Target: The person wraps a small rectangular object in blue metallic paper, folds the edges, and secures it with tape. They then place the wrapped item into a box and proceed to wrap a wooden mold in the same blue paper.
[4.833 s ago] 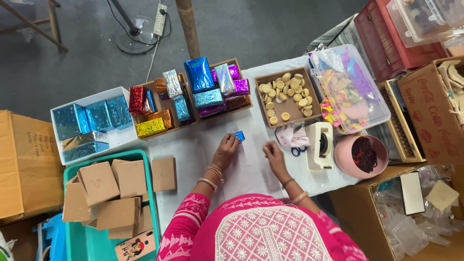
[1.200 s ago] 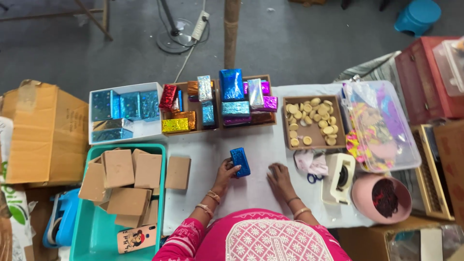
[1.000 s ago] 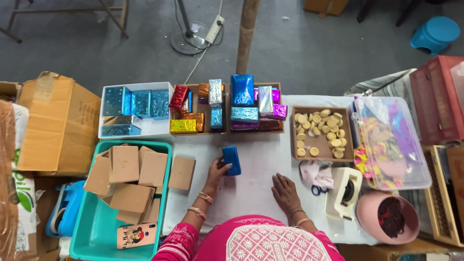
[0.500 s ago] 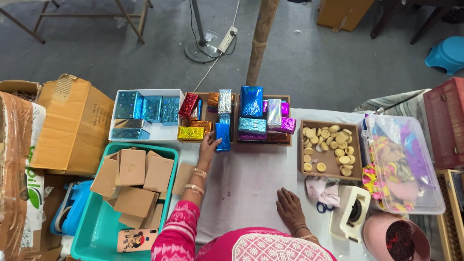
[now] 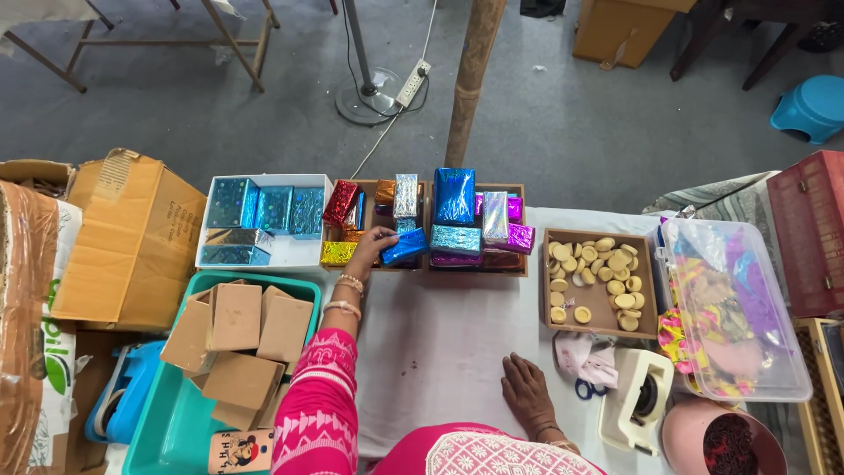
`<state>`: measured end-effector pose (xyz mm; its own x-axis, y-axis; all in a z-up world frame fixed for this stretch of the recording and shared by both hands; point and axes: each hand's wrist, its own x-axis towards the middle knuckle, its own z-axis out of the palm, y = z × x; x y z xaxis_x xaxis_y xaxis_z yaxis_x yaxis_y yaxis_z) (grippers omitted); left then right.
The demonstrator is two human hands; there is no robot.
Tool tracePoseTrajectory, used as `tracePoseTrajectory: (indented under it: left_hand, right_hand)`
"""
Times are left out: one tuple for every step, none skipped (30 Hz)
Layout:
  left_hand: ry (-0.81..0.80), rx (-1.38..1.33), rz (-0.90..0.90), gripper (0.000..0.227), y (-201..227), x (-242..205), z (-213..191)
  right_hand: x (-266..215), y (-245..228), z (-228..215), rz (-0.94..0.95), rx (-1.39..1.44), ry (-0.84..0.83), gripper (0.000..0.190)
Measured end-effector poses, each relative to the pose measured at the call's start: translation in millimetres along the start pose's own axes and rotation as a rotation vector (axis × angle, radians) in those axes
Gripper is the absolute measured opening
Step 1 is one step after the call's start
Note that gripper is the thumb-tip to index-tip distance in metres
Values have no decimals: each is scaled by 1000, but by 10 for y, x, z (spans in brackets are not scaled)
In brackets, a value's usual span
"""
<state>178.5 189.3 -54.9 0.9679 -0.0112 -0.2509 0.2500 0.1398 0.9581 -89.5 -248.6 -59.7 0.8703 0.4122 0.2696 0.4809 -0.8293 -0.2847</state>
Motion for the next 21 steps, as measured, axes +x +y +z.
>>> tracePoseTrajectory:
  left_hand:
    - [0,0,0,28,7,51,5]
    - [62,14,0,36,14,102,10]
    - [124,28,0,44,19,154,19]
    - [123,28,1,44,-55,236,7]
    - [218,70,80,52,-130,315,-8]
    - [312,112,159,61,-204,393,-22]
    - [311,112,161,61,-175,380,13]
    - [338,179,153,64,-145,366,48]
    - [366,247,145,67,-112,351,80]
    - [365,248,146,67,-101,330,102]
    - [380,283,173,69,-85,310,124]
    - [395,317,200,70,-70,291,146]
    - [394,318,200,70,-56,276,176]
    - [421,291,148,71,-42,262,204]
    - [448,263,96,72,-32,243,232]
    - [447,262,95,72,-73,235,271]
    - [538,284,82,72,-104,233,301]
    - [629,305,69,72,-137,230,330]
    - [631,304,68,72,-136,201,371]
    - [697,369,41,74,-137,173,410]
    - [764,433,12,75,-148,135,456]
  right_hand:
    - [1,4,1,0,0,0,46]
    - [3,8,3,-15,-11,3,46]
    - [1,12,3,-29,-23,6,46]
    - [0,17,9,-29,-23,7,46]
    - [-2,20,13,-28,-23,6,46]
    - [-4,23,17,-28,-23,6,46]
    - [-7,21,23,-28,-23,8,46]
    - [-10,20,27,5,-5,-3,46]
    - [-11,14,33,37,14,-13,46]
    - [-17,16,41,37,14,-11,46]
    - [-21,18,49,69,28,-26,47]
    - [-24,18,57,102,42,-40,47]
    - [-25,20,59,102,42,-39,47]
    - [-25,20,64,116,50,-45,47]
    - [-29,19,64,128,56,-52,47]
    - [-37,21,61,129,56,-52,47]
    - [-30,29,64,129,61,-50,47]
    - [-25,35,69,129,67,-49,47]
    - [-26,30,68,127,67,-50,47]
    - [-27,23,71,113,52,-45,47]
    - [-39,21,66,99,37,-43,47]
